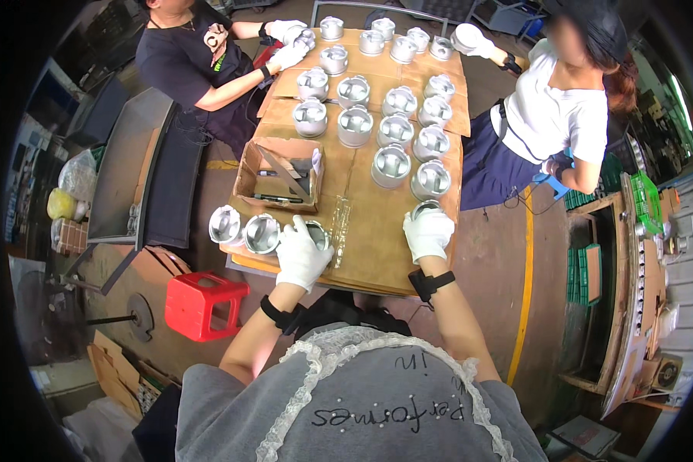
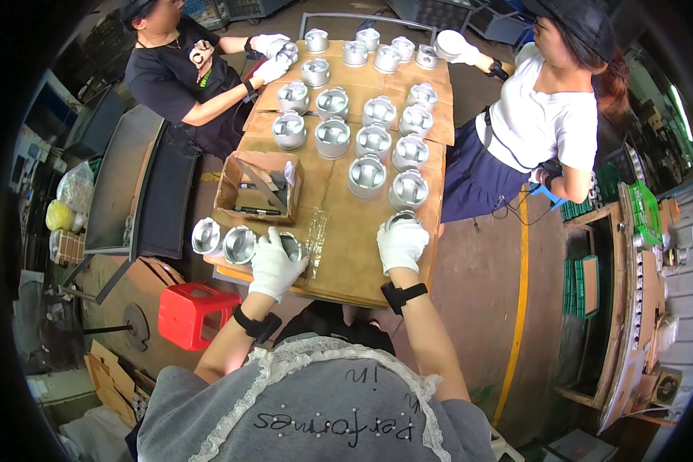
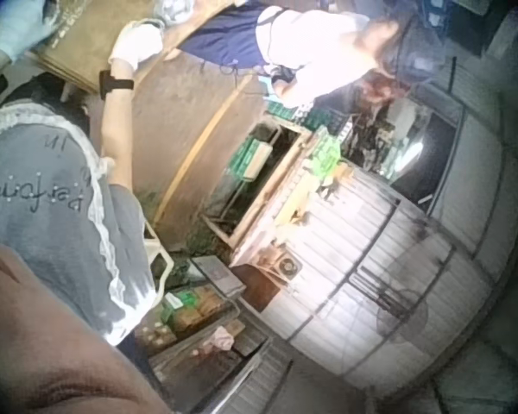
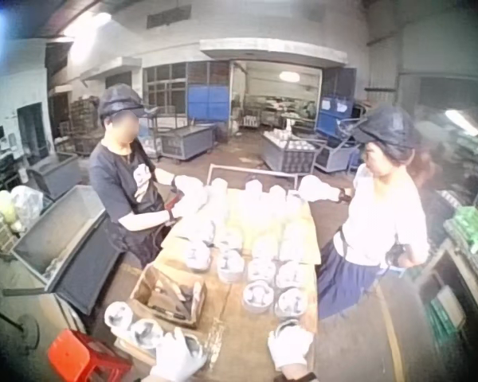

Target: Inspecting and transferring metallic engine pistons from a workspace table into a large storage bin.

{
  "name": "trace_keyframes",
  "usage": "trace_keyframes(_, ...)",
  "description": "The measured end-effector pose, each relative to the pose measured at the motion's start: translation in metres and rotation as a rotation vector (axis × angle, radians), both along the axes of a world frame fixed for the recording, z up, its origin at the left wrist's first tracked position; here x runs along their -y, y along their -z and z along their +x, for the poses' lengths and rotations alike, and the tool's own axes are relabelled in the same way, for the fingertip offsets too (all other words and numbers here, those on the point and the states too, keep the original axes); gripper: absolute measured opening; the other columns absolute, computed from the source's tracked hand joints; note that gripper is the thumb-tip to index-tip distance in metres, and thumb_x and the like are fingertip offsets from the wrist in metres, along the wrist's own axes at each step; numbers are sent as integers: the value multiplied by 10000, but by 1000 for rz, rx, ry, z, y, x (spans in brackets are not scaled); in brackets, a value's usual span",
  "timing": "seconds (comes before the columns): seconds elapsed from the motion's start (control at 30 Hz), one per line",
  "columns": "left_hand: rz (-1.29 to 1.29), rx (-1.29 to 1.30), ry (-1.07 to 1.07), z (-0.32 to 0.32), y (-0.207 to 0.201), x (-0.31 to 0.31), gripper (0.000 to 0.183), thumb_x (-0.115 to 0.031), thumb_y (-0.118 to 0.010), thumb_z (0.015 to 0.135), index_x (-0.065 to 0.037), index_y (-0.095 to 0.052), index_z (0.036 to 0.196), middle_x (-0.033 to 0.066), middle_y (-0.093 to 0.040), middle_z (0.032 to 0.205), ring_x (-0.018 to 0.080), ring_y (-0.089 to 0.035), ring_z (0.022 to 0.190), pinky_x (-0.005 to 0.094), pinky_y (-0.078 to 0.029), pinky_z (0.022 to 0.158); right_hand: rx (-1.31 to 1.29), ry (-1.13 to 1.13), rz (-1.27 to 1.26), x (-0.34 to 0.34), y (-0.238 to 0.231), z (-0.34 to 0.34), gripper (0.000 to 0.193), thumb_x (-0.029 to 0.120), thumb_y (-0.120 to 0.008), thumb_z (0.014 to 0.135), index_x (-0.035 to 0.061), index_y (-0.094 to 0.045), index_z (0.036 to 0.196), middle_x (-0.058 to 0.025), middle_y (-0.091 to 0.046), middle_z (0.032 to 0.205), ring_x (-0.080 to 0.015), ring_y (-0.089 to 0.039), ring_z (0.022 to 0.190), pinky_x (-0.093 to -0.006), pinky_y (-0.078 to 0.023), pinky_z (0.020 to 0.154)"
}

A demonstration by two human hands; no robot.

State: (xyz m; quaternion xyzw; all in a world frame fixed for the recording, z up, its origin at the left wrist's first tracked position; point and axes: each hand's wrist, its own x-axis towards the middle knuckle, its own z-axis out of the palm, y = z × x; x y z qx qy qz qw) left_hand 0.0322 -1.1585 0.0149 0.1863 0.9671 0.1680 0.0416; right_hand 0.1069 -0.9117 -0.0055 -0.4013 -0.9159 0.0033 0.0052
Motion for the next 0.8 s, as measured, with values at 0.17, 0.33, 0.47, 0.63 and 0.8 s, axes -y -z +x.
trace_keyframes(0.17, -96, -400, 60, 23, -15, -11, 766, -353, -772, 712, 56, -442, 1269, 257, -522, 1140, 402, -516, 1058, 443, -450, 871, -38, -60, -40, -17, -13, 38, 480, 494, -658, 781, 18, -696, 832, -143, -679, 771, -276, -685, 740, -410, -512, 656)
trace_keyframes(0.33, 523, 167, 285, 58, -22, -53, 633, -449, -569, 910, 35, -482, 1309, 226, -483, 1342, 329, -490, 1195, 410, -381, 1011, -679, -89, -1216, -41, -34, 108, 295, 278, -635, 882, 0, -688, 965, -67, -690, 864, -118, -632, 732, -272, -494, 654)
trace_keyframes(0.47, 1286, 1402, -90, 87, -26, -119, 488, -421, -443, 1006, -64, -479, 1337, 94, -590, 1262, 239, -541, 1194, 393, -447, 1006, -1087, -30, -1828, -27, -64, 162, 175, 138, -536, 940, 2, -612, 1020, -36, -624, 929, -107, -577, 786, -222, -465, 655)
trace_keyframes(0.63, 1321, 1924, 61, 128, -56, -157, 467, -382, -470, 992, -30, -490, 1299, 137, -589, 1260, 272, -582, 1143, 428, -473, 985, -1182, -44, -1621, -40, -54, 225, 137, 39, -539, 901, 1, -588, 1024, -98, -582, 1027, -193, -564, 884, -282, -479, 710)
trace_keyframes(0.8, 1203, 2296, -20, 155, -59, -189, 355, -266, -504, 972, -8, -549, 1211, 144, -627, 1203, 284, -617, 1087, 479, -496, 963, -872, -425, -794, -51, -65, 273, 192, 140, -584, 940, 13, -592, 1083, -82, -633, 1052, -213, -604, 899, -349, -486, 804)
